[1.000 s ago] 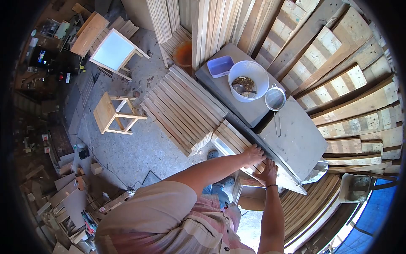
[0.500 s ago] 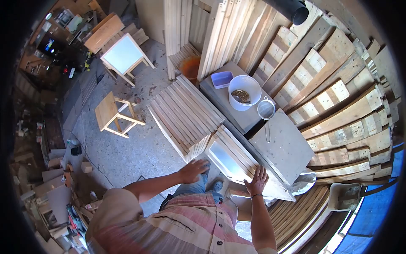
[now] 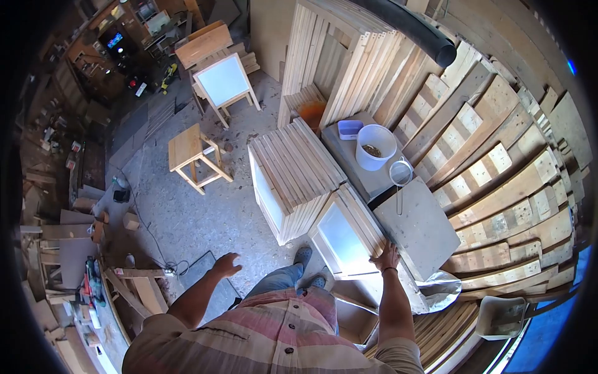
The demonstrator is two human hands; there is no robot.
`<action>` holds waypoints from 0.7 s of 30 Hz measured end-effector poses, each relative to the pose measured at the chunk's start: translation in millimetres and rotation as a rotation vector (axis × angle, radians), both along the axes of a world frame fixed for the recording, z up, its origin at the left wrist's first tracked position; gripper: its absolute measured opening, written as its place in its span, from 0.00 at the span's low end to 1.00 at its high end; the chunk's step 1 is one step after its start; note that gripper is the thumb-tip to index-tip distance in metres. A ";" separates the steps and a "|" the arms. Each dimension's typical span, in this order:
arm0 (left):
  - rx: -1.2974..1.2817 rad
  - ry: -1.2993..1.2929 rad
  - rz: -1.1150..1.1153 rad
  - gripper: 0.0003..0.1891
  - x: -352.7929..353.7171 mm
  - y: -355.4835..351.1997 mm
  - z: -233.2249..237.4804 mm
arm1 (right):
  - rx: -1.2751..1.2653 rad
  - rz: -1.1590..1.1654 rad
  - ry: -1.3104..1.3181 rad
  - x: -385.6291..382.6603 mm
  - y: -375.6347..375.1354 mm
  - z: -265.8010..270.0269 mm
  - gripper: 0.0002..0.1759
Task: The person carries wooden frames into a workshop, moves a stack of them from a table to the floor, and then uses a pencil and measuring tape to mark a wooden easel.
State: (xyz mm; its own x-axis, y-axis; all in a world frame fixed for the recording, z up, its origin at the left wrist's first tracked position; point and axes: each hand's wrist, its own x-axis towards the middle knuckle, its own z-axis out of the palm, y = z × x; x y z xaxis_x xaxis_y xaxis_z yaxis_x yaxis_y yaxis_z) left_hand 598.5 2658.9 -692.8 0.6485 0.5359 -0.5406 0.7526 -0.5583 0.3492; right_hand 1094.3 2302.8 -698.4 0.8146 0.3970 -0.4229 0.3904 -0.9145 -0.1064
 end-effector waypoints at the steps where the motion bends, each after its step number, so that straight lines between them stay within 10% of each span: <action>1: 0.014 0.041 0.050 0.30 -24.7 -3.9 -0.7 | 0.004 0.011 0.002 0.9 0.4 -0.4 0.68; 6: -0.118 0.253 0.240 0.29 -119.7 -38.7 -1.2 | 0.036 -0.005 -0.085 4.6 -4.3 5.4 0.63; 10: -0.199 0.238 0.312 0.29 -149.4 -70.9 -7.3 | 0.134 0.075 -0.104 -6.4 16.6 77.6 0.40; 21: -0.286 -0.150 0.436 0.31 -119.6 43.7 -2.2 | 0.451 0.164 0.494 -214.7 73.3 -64.0 0.28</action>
State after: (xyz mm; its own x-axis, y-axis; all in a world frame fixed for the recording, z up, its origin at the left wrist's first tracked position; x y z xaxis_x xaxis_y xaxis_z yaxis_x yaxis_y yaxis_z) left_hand 478.9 2702.6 -695.0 0.4801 0.6173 -0.6233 0.8235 -0.0723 0.5628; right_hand 879.6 2376.1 -762.3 0.4830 0.7232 -0.4936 0.3278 -0.6721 -0.6639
